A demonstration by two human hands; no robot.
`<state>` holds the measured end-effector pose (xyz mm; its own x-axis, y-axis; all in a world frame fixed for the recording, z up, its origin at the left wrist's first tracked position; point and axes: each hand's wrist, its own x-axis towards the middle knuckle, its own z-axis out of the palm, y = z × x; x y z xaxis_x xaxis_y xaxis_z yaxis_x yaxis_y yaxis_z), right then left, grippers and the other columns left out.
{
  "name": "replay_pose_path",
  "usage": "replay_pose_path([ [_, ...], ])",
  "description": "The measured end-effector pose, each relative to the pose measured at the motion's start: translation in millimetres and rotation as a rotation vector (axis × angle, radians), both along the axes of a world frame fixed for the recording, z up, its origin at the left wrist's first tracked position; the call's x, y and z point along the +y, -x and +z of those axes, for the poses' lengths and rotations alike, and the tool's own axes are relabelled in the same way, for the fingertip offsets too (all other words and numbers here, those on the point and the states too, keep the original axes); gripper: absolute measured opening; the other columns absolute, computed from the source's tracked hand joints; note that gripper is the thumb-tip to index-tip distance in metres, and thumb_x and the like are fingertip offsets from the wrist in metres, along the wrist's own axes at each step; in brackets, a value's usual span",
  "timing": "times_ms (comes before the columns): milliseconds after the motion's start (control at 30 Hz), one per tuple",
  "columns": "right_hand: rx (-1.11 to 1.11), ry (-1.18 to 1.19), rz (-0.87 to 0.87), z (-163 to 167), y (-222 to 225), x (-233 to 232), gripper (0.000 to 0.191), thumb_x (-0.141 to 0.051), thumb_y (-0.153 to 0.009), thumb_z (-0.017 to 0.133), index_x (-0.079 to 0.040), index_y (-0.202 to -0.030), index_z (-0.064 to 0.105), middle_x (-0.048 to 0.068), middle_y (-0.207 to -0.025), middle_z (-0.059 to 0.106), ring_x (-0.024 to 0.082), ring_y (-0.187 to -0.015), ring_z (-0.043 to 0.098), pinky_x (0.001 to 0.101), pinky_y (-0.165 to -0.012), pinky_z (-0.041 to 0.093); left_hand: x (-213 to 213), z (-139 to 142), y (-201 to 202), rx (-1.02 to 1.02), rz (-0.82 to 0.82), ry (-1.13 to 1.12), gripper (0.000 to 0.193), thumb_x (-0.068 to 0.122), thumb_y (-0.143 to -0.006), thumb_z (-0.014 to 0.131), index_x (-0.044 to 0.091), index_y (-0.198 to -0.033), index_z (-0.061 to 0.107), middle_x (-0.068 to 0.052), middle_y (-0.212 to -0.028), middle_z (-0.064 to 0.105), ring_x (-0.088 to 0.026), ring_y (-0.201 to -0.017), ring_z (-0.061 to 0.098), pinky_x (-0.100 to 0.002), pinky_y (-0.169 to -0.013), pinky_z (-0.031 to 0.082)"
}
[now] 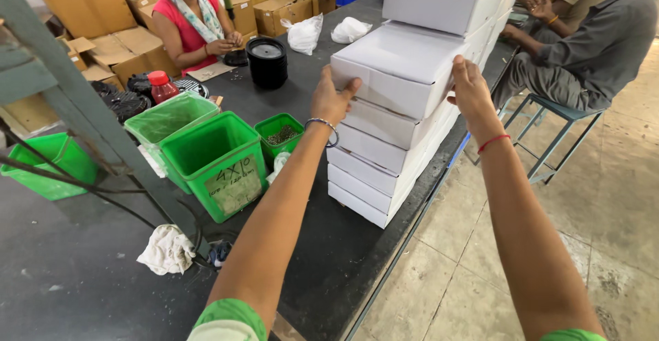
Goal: The person folds flat cardboard into white boxes, inserts a plastic-wrapped black circular object into each box, closes the flaps, and stacks the finished boxes on the table. The process is repeated multiple times with consistent hand movements.
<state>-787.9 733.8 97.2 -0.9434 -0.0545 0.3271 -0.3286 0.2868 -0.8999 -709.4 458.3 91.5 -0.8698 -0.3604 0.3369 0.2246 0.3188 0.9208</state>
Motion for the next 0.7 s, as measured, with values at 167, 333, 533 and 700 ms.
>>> replay_pose_path([
  [167,0.007,0.041,0.033,-8.6,3.7,-0.9,0.069,-0.06,-0.104,0.038,-0.008,-0.149,0.044,0.007,-0.128,0.062,0.019,-0.112,0.063,0.0336,-0.089,0.053,-6.7,-7.8,-1.6,0.124,0.066,0.091,0.074,0.028,-0.076,0.087,0.009,-0.137,0.051,-0.014,-0.099,0.076,-0.024,-0.074,0.071,-0.037,-0.061,0.056],
  [333,0.046,0.231,0.039,-26.6,-22.1,2.9,0.061,-0.053,-0.106,0.047,-0.006,-0.145,0.044,0.004,-0.128,0.057,0.019,-0.111,0.061,0.0341,-0.089,0.054,-29.6,-31.5,-9.3,0.294,0.258,0.316,0.071,0.017,-0.075,0.086,0.004,-0.136,0.053,-0.021,-0.122,0.068,-0.036,-0.116,0.064,-0.043,-0.098,0.05],
  [533,0.415,0.301,0.027,-57.9,-136.7,-7.8,0.038,-0.037,-0.121,0.055,-0.004,-0.139,0.052,0.004,-0.129,0.058,0.014,-0.113,0.061,0.0309,-0.096,0.055,-61.5,-96.0,-94.3,0.244,0.116,0.347,0.061,0.019,-0.083,0.08,0.005,-0.136,0.054,-0.016,-0.129,0.065,-0.034,-0.122,0.061,-0.043,-0.104,0.049],
  [700,0.247,0.223,0.357,-98.7,-216.3,-71.5,0.017,-0.014,-0.116,0.053,-0.001,-0.126,0.058,0.009,-0.123,0.065,0.016,-0.106,0.064,0.0327,-0.089,0.056,-76.0,-151.0,-279.4,-0.12,-0.099,0.24,0.058,0.02,-0.086,0.075,0.01,-0.139,0.054,-0.011,-0.13,0.06,-0.025,-0.093,0.07,-0.037,-0.085,0.057],
])
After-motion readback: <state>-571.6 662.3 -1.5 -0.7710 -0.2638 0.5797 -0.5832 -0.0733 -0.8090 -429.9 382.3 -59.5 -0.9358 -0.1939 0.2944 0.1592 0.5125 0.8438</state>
